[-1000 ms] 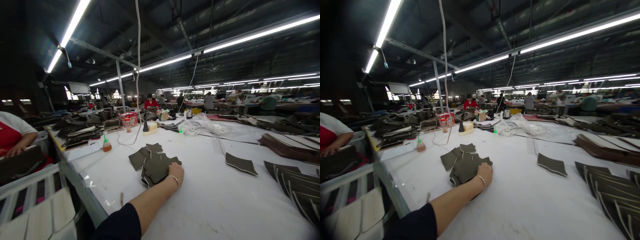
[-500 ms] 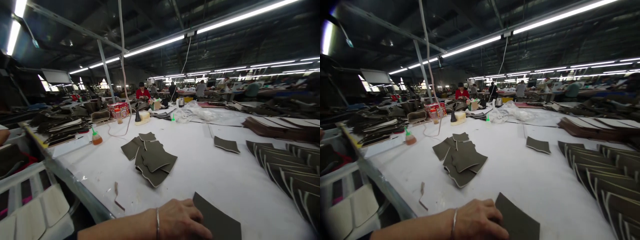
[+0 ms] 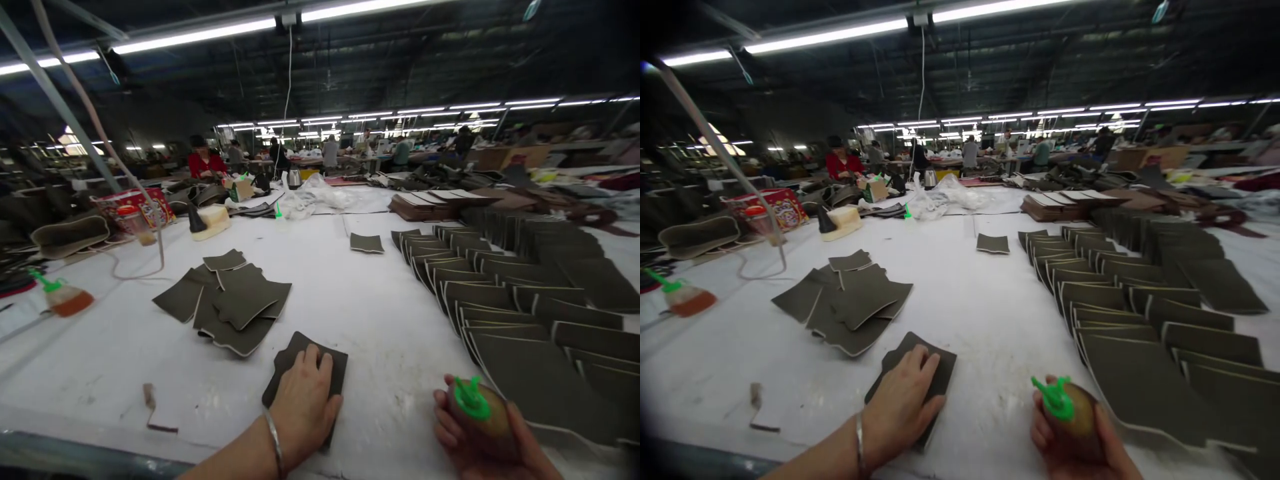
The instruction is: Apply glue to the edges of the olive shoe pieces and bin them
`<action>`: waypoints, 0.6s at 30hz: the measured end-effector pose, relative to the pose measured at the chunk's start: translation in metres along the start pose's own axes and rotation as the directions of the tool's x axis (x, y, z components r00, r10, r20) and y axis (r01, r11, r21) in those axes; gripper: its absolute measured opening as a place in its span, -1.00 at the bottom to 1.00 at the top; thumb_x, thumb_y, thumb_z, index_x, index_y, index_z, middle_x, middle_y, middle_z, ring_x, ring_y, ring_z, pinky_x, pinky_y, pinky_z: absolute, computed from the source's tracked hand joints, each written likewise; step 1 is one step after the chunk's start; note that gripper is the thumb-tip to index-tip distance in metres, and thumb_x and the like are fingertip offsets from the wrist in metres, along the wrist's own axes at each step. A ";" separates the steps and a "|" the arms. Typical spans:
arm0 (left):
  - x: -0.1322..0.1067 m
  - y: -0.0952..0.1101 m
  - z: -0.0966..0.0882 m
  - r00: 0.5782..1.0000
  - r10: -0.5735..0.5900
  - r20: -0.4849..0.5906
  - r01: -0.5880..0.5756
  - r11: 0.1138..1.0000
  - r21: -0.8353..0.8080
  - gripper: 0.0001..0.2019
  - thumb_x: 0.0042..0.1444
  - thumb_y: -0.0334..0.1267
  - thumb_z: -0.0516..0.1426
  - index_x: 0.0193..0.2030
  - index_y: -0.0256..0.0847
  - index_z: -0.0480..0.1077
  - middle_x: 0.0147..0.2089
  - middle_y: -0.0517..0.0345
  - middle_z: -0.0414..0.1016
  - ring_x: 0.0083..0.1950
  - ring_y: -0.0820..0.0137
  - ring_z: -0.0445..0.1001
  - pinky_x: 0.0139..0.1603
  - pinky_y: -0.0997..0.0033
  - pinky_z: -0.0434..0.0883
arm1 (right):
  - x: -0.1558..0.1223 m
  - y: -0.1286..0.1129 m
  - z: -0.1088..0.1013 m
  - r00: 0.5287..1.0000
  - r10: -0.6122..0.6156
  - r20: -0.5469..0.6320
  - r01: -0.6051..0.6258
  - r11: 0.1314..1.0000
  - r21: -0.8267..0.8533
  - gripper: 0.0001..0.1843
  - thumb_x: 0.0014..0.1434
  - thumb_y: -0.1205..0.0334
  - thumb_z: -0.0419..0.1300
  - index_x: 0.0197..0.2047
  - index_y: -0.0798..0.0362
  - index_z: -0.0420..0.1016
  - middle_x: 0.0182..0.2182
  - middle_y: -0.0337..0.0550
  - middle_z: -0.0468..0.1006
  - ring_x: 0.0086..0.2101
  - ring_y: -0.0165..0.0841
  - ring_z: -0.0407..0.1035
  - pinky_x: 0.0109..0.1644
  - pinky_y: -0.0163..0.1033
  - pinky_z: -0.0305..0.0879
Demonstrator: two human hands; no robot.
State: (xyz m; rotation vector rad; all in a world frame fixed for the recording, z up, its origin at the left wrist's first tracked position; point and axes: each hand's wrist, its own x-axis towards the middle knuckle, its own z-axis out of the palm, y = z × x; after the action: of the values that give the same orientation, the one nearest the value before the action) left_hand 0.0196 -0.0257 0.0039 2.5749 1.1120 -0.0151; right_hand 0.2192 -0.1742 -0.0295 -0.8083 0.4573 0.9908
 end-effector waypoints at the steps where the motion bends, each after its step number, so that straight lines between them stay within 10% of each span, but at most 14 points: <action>1: -0.001 0.002 0.000 1.000 -0.003 0.017 0.002 1.000 0.011 -0.59 0.07 -0.23 0.09 0.08 -0.27 0.32 0.07 -0.10 0.30 0.06 0.13 0.33 0.06 0.14 0.39 | -0.002 0.001 0.002 1.000 -0.017 -0.011 0.017 1.000 -0.008 -0.60 0.02 -0.07 0.21 -0.22 0.06 0.61 -0.25 0.09 0.57 -0.41 -0.20 0.39 -0.47 -0.14 0.42; 8: 0.001 0.007 -0.001 0.998 -0.026 0.059 0.019 0.995 0.101 -0.68 0.02 -0.30 0.08 -0.04 -0.29 0.33 0.00 -0.12 0.32 0.00 0.12 0.35 -0.05 0.17 0.44 | 0.010 0.006 -0.012 0.973 -0.165 0.160 0.193 0.963 -0.186 -0.69 -0.02 0.03 0.34 -0.19 -0.06 0.60 -0.11 -0.07 0.57 -0.22 -0.12 0.46 -0.28 -0.08 0.51; 18: 0.003 0.012 -0.002 0.996 -0.035 0.080 0.025 0.992 0.127 -0.68 0.05 -0.30 0.10 -0.03 -0.33 0.34 0.00 -0.19 0.32 0.00 0.05 0.36 -0.08 0.07 0.44 | 0.008 -0.004 -0.004 0.805 -0.280 0.524 0.542 0.705 -0.456 -0.60 0.05 0.03 0.34 -0.05 -0.02 0.52 -0.10 0.02 0.54 -0.18 -0.13 0.44 -0.25 -0.23 0.49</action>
State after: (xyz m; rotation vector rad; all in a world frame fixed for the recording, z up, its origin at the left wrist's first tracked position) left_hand 0.0300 -0.0311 0.0090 2.6406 1.1537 -0.2030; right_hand 0.2265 -0.1739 -0.0365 -1.1576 -0.4452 0.8322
